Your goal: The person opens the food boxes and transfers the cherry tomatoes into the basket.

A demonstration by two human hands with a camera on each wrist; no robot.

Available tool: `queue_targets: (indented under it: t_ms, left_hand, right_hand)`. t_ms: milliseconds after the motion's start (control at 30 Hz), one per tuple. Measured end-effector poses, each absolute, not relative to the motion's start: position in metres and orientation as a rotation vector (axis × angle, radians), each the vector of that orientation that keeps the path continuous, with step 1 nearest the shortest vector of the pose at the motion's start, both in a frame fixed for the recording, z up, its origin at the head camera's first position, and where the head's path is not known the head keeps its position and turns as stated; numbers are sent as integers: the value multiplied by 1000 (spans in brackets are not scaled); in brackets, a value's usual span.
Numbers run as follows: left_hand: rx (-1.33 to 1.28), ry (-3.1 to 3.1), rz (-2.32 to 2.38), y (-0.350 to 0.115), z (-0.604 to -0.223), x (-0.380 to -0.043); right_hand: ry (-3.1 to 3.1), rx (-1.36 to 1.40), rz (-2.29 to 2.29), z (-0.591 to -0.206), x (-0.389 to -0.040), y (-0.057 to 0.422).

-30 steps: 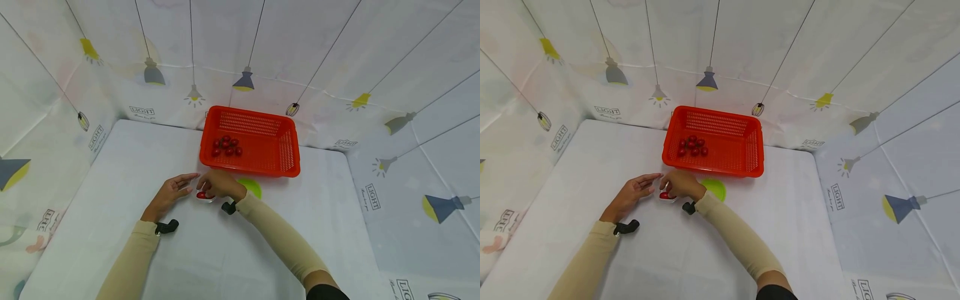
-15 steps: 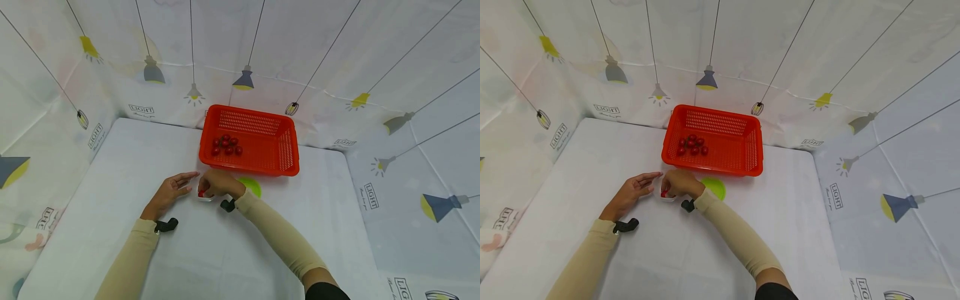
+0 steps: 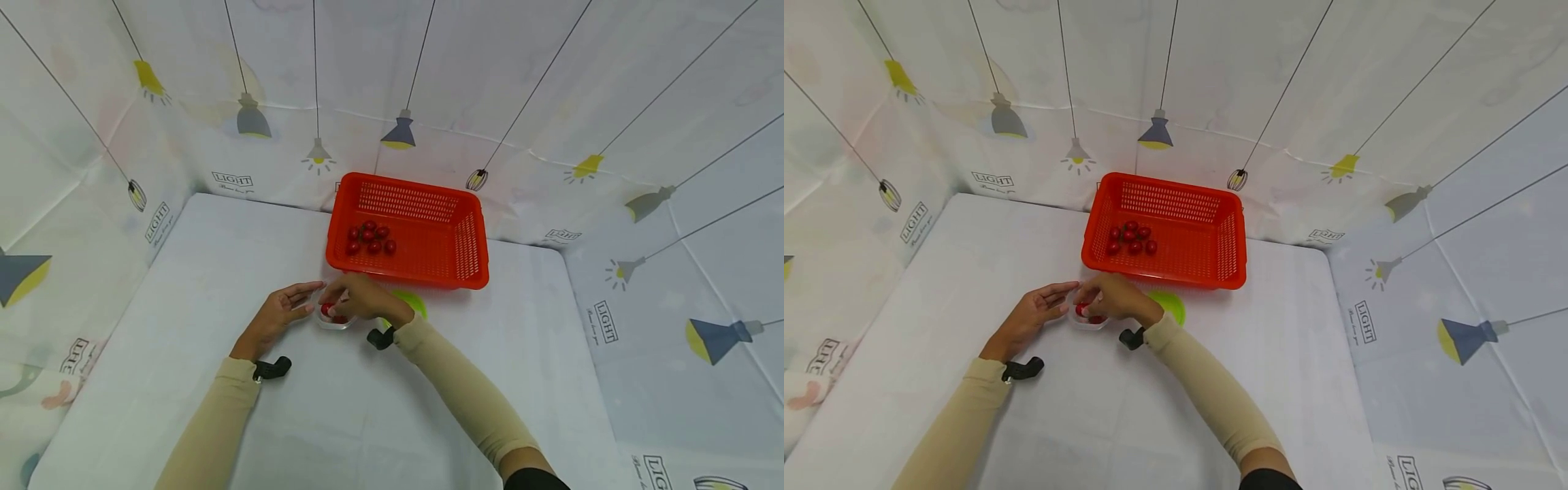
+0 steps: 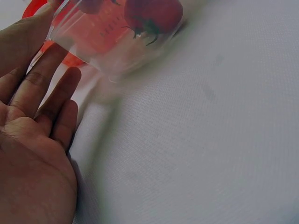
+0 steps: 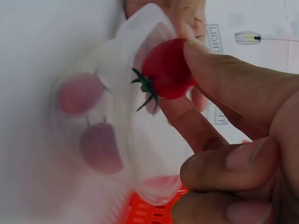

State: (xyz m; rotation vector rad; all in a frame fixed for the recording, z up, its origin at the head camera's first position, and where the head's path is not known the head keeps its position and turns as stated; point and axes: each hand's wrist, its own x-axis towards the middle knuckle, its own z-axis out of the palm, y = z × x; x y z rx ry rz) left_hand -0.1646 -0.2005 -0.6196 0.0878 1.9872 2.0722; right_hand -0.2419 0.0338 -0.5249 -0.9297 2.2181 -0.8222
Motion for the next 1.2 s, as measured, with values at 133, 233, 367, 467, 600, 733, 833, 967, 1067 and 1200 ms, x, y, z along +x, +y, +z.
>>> queue_targets:
  t_ms: [133, 233, 367, 467, 600, 733, 833, 967, 1067, 1200]
  left_hand:
    - [77, 1998, 2060, -200, -619, -164]
    - [72, 1995, 2063, -200, -618, -164]
    - [93, 1989, 2076, -200, -618, -163]
    - [108, 2002, 2070, -201, -619, -163]
    - [128, 2028, 2048, -201, -621, -163]
    - [120, 2026, 2047, -200, -624, -163]
    - [93, 2013, 2051, -200, -625, -164]
    - [80, 2000, 2062, -200, -625, -165]
    - [80, 1995, 2070, -199, -623, -165]
    - [85, 1985, 2077, -199, -622, -166]
  right_hand:
    - [2224, -922, -880, -516, -242, 38]
    - [2243, -931, -923, -507, -244, 40]
    - [2284, -969, -1005, -494, -249, 44]
    - [2324, -966, -1063, -485, -255, 49]
    - [2372, -902, -1130, -473, -264, 56]
    - [2381, -794, -1215, -466, -275, 66]
    - [2375, -732, -1268, -463, -284, 75]
    - [2384, -663, -1302, -461, -297, 85]
    - [2399, -589, -1307, -460, -307, 93]
    - [2427, -474, -1294, -461, -322, 103]
